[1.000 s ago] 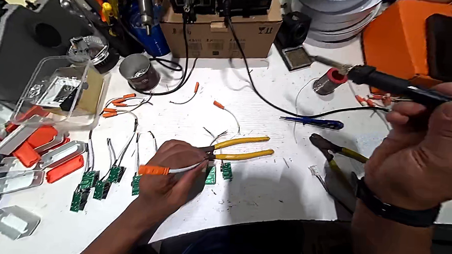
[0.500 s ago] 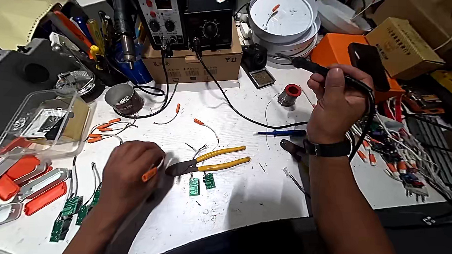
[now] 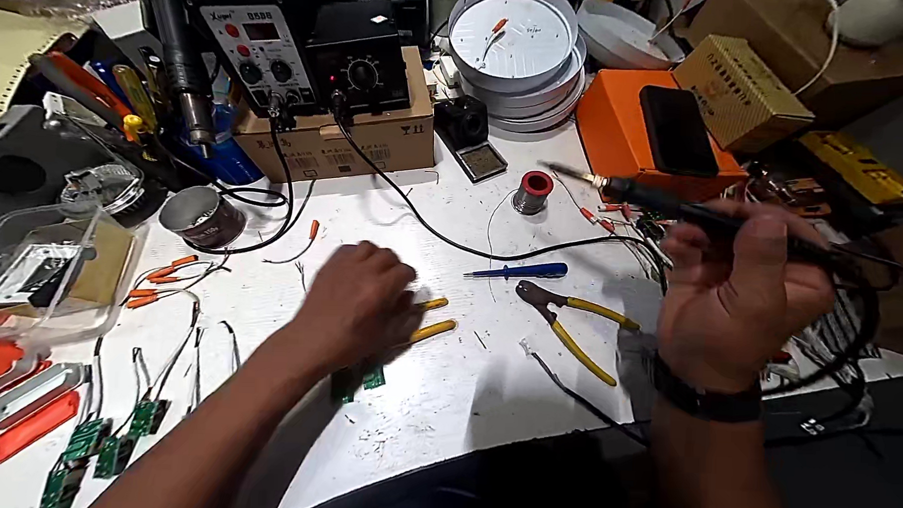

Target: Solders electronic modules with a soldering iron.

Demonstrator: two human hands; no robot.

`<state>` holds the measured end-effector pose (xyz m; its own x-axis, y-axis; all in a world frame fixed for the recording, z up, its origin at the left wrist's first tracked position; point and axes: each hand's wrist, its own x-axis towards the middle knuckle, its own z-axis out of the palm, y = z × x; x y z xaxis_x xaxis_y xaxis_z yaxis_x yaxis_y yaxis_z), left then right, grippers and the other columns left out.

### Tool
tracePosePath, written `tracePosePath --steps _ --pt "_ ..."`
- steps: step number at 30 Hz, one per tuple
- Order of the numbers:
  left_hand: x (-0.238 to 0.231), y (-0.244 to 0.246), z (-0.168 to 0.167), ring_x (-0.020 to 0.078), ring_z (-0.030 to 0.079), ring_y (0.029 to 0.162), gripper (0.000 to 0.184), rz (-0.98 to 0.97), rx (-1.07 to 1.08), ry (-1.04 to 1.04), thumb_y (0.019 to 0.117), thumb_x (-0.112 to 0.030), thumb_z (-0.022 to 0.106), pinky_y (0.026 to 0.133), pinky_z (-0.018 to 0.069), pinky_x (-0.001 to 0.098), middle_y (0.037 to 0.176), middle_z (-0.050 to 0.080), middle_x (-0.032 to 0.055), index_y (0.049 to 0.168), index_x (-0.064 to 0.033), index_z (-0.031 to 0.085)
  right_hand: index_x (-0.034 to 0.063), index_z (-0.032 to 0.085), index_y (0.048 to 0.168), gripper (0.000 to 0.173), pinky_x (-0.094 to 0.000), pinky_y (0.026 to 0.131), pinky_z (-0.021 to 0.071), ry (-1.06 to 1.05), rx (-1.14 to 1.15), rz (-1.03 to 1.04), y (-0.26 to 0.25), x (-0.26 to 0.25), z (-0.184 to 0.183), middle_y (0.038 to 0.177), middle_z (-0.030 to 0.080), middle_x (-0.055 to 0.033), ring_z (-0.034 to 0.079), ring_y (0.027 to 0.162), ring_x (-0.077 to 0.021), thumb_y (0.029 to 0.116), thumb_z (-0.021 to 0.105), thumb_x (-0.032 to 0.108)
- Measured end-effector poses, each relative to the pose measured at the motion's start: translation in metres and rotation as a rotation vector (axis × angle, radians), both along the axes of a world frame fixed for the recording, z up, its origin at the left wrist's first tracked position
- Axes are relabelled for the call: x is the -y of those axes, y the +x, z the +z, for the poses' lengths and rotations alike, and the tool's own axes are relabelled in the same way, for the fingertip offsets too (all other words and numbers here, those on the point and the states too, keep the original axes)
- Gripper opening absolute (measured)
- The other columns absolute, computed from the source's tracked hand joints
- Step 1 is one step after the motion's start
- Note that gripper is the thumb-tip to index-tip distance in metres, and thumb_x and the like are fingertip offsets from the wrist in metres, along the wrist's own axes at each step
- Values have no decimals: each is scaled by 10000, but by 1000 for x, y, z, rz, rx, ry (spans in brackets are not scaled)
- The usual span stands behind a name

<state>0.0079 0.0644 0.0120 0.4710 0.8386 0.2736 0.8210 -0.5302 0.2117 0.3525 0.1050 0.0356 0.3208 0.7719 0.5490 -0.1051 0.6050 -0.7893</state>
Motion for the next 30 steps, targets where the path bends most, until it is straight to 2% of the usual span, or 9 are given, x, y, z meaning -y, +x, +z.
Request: tracePosePath --steps 5,8,11,13,15,20,25,27,30 --pt "-25 78 -21 292 660 829 203 -149 10 -83 947 -265 644 700 523 469 832 674 88 939 -84 735 89 620 1073 209 -274 668 643 -89 -201 -9 23 51 -31 943 752 -53 742 748 -149 1103 442 194" --pt "-21 116 -30 315 669 965 288 -277 50 -73 957 -257 613 777 538 484 1048 703 114 1178 -103 716 76 634 1043 285 -249 664 635 -117 -241 -41 45 72 -37 952 749 -58 742 766 -141 1116 378 177" --pt "-18 144 -39 333 643 1141 373 -440 60 -70 969 -323 598 908 525 509 1273 675 135 1279 -131 675 96 653 1030 323 -220 657 625 -143 -313 -47 58 90 -36 978 751 -47 740 783 -121 1121 361 196" --pt "-9 156 -41 351 641 1141 491 -579 88 -66 930 -516 617 948 517 535 1243 683 150 1228 -135 702 96 657 1026 323 -208 653 619 -140 -349 -54 66 96 -37 990 750 -52 738 793 -115 1121 368 207" --pt "1 166 -48 325 645 1054 447 -662 82 -2 931 -529 622 909 508 499 1153 694 122 1109 -130 720 84 670 1028 311 -212 670 618 -129 -375 -52 74 99 -39 1015 751 -71 740 808 -126 1115 394 200" --pt "-5 176 -50 317 645 1112 265 -559 -37 43 1038 -295 540 1033 463 506 1115 718 92 965 -120 726 79 652 1027 329 -208 661 618 -159 -369 -76 75 95 -46 1000 747 -64 738 799 -119 1122 356 187" --pt "-11 189 -52 358 567 1325 491 -376 -141 87 1021 -502 500 1141 389 555 1353 652 167 1218 -102 704 70 626 1015 364 -222 661 628 -175 -418 -85 70 89 -43 971 747 -72 746 792 -131 1128 294 165" --pt "-5 189 -47 351 620 1257 457 -393 -71 110 1034 -473 499 1090 451 544 1275 692 158 1163 -88 711 69 638 1020 370 -225 681 627 -184 -429 -50 70 89 -46 975 743 -70 743 809 -130 1128 302 179" --pt "19 182 -41 274 672 864 337 -431 93 68 1039 -379 519 772 529 444 872 693 72 937 -109 693 99 696 1018 333 -239 709 630 -204 -420 16 62 95 -57 1014 756 -61 747 836 -133 1112 399 216"
